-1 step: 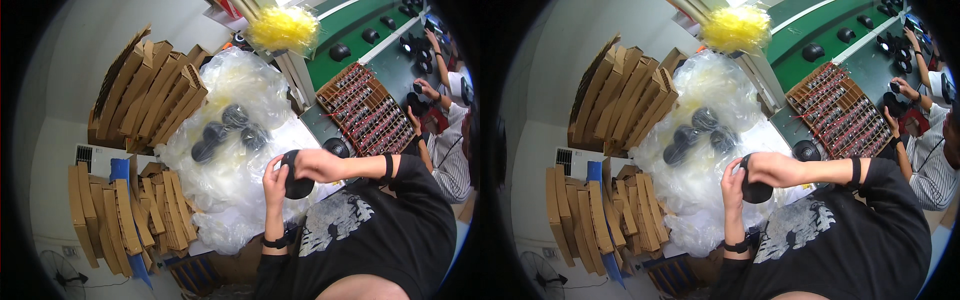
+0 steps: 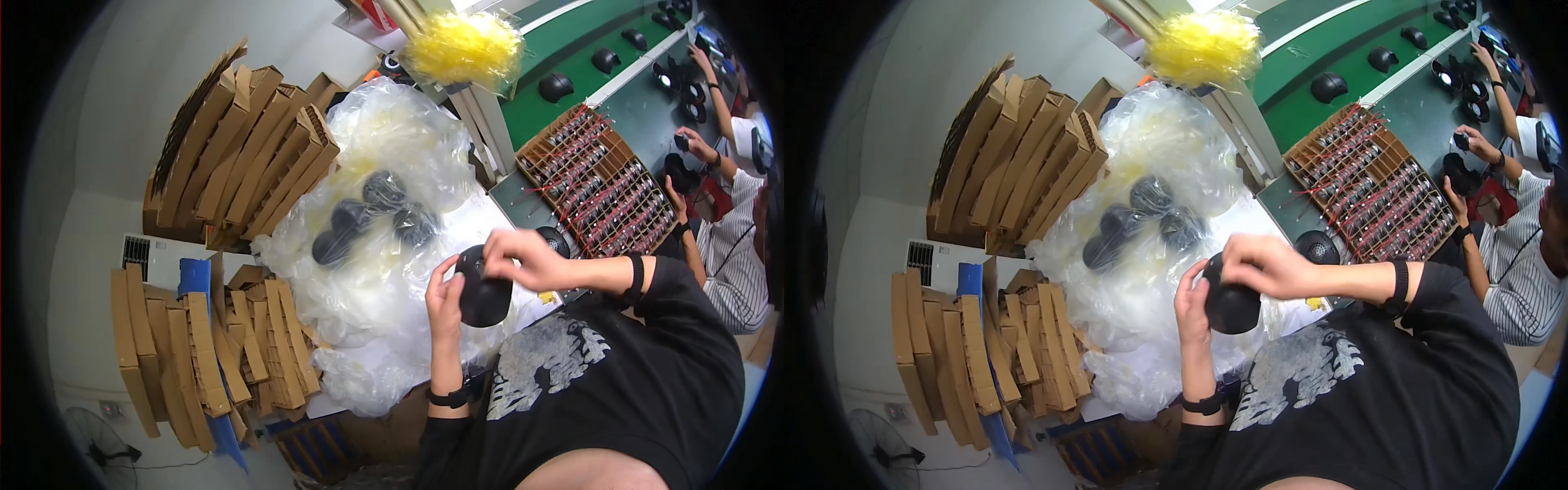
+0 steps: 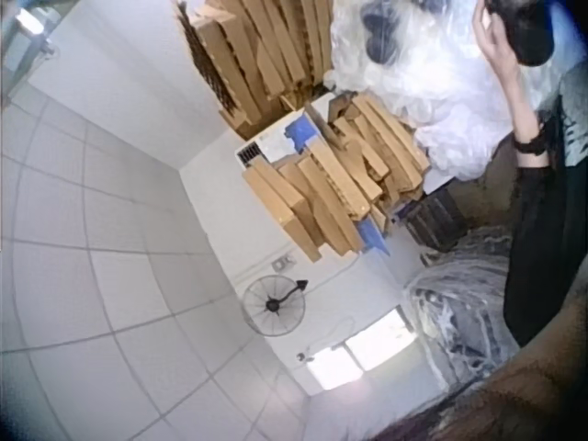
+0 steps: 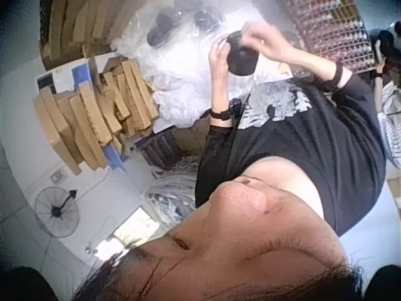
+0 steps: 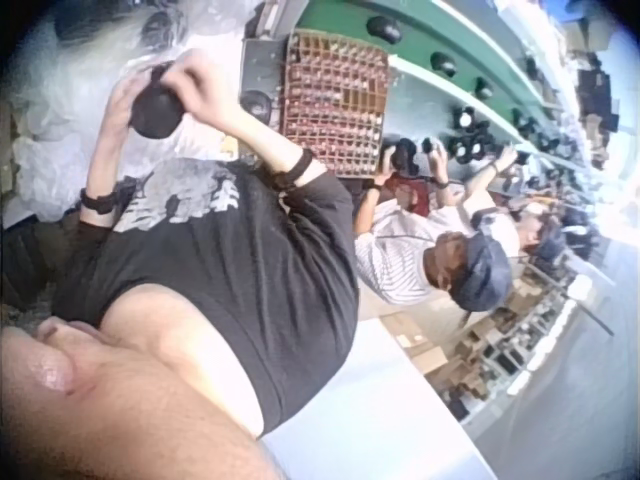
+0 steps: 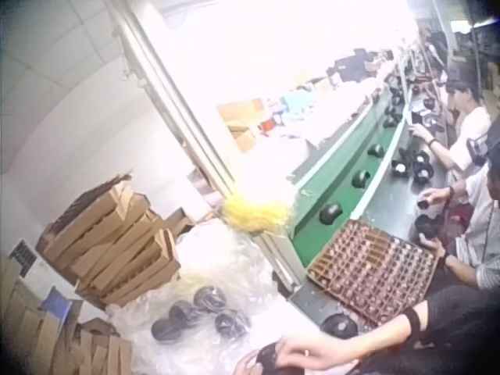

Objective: Assembling and inspecting black spherical plastic components at a factory workstation.

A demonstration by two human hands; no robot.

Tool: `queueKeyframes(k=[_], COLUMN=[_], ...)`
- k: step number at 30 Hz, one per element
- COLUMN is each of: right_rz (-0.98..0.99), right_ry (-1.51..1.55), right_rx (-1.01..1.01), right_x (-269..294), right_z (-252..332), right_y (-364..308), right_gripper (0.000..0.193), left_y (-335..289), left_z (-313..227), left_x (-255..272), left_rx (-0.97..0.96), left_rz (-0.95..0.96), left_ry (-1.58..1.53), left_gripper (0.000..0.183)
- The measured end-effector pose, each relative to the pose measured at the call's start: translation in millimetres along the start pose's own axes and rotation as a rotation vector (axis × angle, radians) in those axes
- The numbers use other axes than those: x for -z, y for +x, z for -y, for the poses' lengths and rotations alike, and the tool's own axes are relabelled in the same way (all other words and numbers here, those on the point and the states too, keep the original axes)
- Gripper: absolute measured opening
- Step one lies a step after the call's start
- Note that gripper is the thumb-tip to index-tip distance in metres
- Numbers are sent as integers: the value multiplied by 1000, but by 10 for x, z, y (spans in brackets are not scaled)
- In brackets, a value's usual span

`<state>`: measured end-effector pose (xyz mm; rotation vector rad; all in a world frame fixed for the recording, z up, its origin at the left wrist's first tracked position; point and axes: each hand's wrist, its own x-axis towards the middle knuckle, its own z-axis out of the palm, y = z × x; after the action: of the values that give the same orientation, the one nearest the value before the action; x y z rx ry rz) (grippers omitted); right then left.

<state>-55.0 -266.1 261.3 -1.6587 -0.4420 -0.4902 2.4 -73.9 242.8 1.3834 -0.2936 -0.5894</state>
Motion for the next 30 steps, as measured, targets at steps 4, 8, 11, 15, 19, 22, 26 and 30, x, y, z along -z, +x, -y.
queueKeyframes(k=[4,8,11,15,19,22,26,30], right_rz=[-221,-207,-4,79,41,-70,-35,-171], right_ry=[693,671,509,557,1251,1377,1474,1651], right_rx=[-302,-235,-127,-158,-422,-519,-459,-522], right_x=[53,159,89,55,-24,59,125,169], right_z=[211,256,371,338,181,216,278,337], right_y=[109,203,182,158,3,66,69,126], right_gripper=[14,19,18,11,19,22,19,17], left_y=[-9,-59,-63,-38,-30,-77,-82,-102], left_z=[34,-52,-210,-153,-112,-96,-189,-308], left_x=[89,13,-261,-276,-205,-226,-244,-315], left_rx=[-117,-177,-239,-183,29,-171,-253,-384], left_rz=[59,99,-58,-35,87,17,4,-15], left_ry=[-212,-131,10,-44,-202,-226,-131,-67], left_gripper=[57,66,65,59,66,78,82,84])
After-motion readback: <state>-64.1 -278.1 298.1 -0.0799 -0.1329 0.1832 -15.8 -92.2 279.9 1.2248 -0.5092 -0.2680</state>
